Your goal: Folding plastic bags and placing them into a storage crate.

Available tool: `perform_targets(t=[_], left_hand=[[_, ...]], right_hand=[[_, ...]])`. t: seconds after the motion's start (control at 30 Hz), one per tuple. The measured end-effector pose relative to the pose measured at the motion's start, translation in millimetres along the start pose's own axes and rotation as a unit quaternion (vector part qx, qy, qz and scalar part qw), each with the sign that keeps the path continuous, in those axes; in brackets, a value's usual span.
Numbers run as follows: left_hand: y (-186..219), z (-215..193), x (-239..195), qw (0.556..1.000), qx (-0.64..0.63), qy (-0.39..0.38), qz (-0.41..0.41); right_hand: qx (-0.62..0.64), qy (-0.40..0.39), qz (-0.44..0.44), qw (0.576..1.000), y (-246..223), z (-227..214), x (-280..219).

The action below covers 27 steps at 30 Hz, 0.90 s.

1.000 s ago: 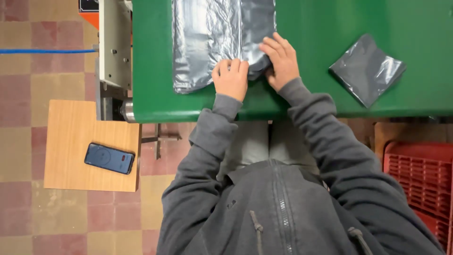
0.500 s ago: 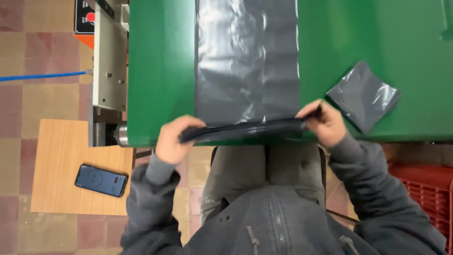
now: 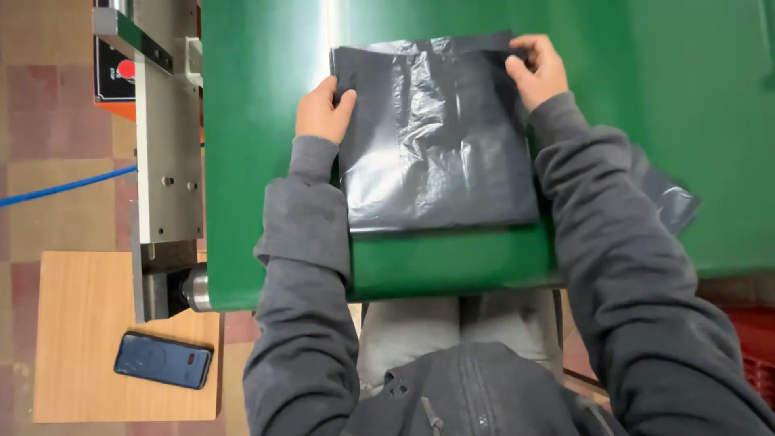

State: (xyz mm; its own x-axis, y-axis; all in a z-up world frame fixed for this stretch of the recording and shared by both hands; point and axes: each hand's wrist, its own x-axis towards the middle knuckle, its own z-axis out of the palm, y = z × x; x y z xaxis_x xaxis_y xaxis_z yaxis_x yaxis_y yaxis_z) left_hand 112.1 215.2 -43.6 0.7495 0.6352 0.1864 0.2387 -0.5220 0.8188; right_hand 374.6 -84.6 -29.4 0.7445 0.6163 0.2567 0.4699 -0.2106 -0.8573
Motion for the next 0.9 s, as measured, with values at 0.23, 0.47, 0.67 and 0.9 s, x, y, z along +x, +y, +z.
perform_targets(t=[0.23,0.47,0.67,0.9], left_hand=[[-16,25,6,0.987,0.156,0.028,-0.006],[49,0,-12,0.938,0.295,0.145,0.114],[61,-9,-32,0.853,-0.338,-0.325,-0.228],[-70,-4,-76,0.78,-0.501,-0.21,-0.31]], right_hand=[[-0.312,-0.127,-0.132,0.932,-13,0,36],[-0.342,-0.24,0.065,0.906,8,12,64],[-0.276,-0.118,-0.135,0.944,-79,11,5],[-0.222,-0.057,-0.307,0.924,-115,-8,-139]])
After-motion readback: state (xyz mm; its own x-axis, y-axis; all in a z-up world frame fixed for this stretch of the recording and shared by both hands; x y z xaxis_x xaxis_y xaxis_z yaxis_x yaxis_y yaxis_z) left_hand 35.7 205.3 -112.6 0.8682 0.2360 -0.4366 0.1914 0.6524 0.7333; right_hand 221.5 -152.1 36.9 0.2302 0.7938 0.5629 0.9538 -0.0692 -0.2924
